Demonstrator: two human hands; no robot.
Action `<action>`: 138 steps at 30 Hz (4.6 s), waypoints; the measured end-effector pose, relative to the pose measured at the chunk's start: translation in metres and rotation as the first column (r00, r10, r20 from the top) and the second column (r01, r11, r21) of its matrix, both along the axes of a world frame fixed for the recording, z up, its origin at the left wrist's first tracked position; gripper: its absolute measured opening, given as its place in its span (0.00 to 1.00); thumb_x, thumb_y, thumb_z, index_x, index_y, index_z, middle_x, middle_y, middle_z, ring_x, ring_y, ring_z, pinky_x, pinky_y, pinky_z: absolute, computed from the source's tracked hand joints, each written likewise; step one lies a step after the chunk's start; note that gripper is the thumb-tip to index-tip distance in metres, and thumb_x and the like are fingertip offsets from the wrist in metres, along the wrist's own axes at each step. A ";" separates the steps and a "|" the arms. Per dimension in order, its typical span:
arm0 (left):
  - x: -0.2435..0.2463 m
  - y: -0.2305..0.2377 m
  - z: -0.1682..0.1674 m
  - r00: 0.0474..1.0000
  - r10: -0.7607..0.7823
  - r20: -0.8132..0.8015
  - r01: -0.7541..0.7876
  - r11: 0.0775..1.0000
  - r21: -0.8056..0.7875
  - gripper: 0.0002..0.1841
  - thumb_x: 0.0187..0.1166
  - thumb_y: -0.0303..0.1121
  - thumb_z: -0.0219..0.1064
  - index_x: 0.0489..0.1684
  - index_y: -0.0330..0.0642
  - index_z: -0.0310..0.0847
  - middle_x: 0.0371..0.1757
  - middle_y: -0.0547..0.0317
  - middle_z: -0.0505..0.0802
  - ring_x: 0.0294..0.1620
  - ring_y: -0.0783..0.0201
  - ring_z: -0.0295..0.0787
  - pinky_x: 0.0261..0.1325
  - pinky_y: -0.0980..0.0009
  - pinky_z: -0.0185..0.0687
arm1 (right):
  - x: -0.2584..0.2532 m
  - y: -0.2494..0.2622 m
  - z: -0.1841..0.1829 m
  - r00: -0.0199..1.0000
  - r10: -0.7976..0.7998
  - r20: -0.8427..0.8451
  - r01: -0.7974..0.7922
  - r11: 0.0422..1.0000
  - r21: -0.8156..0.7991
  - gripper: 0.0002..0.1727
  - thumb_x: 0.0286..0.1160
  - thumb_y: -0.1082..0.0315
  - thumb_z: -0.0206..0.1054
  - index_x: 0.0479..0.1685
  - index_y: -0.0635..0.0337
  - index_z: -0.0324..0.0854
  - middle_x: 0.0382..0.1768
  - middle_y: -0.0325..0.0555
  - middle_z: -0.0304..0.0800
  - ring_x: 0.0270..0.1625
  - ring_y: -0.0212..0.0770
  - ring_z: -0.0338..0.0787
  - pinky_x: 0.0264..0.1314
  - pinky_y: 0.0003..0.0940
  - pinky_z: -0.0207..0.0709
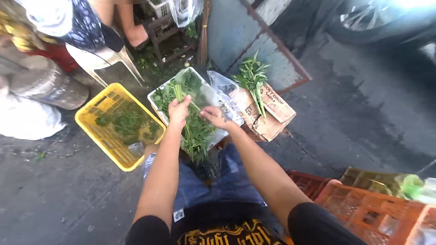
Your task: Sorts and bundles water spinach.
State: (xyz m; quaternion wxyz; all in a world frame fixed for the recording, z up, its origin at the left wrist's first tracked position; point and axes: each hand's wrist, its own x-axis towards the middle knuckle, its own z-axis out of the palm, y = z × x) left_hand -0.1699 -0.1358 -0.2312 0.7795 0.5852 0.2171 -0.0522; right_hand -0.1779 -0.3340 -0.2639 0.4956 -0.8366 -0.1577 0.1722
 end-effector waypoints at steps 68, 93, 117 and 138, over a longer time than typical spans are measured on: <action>-0.107 0.008 0.080 0.978 -0.152 0.140 0.189 0.932 -0.309 0.18 0.95 0.42 0.49 0.48 0.38 0.81 0.13 0.70 0.66 0.09 0.74 0.59 0.13 0.78 0.62 | -0.026 -0.022 0.198 0.664 -0.581 0.471 0.340 0.795 0.502 0.09 0.72 0.64 0.78 0.42 0.59 0.90 0.33 0.40 0.92 0.34 0.29 0.88 0.41 0.28 0.85; -0.110 -0.027 0.052 0.950 -0.210 0.230 0.223 0.974 -0.029 0.19 0.97 0.41 0.41 0.60 0.38 0.76 0.35 0.57 0.85 0.30 0.65 0.82 0.37 0.67 0.83 | -0.063 0.042 0.129 0.928 -0.313 0.204 0.295 0.949 0.115 0.15 0.68 0.61 0.82 0.41 0.59 0.82 0.28 0.45 0.87 0.31 0.40 0.88 0.40 0.43 0.85; -0.114 -0.029 0.079 0.664 -0.694 0.279 0.591 0.715 0.372 0.15 0.94 0.37 0.46 0.53 0.41 0.78 0.34 0.67 0.82 0.32 0.74 0.77 0.39 0.75 0.76 | -0.050 0.004 0.201 0.834 0.133 0.536 -0.124 0.991 -0.053 0.36 0.90 0.37 0.38 0.71 0.54 0.79 0.54 0.40 0.93 0.59 0.38 0.91 0.68 0.48 0.84; -0.077 -0.041 0.065 0.673 -0.708 0.214 0.738 0.662 -0.134 0.16 0.96 0.40 0.41 0.55 0.47 0.75 0.34 0.65 0.83 0.31 0.68 0.81 0.38 0.65 0.86 | -0.045 -0.037 0.142 0.967 -0.135 0.214 0.095 0.978 0.187 0.10 0.85 0.66 0.65 0.53 0.60 0.88 0.37 0.43 0.93 0.27 0.32 0.90 0.31 0.31 0.88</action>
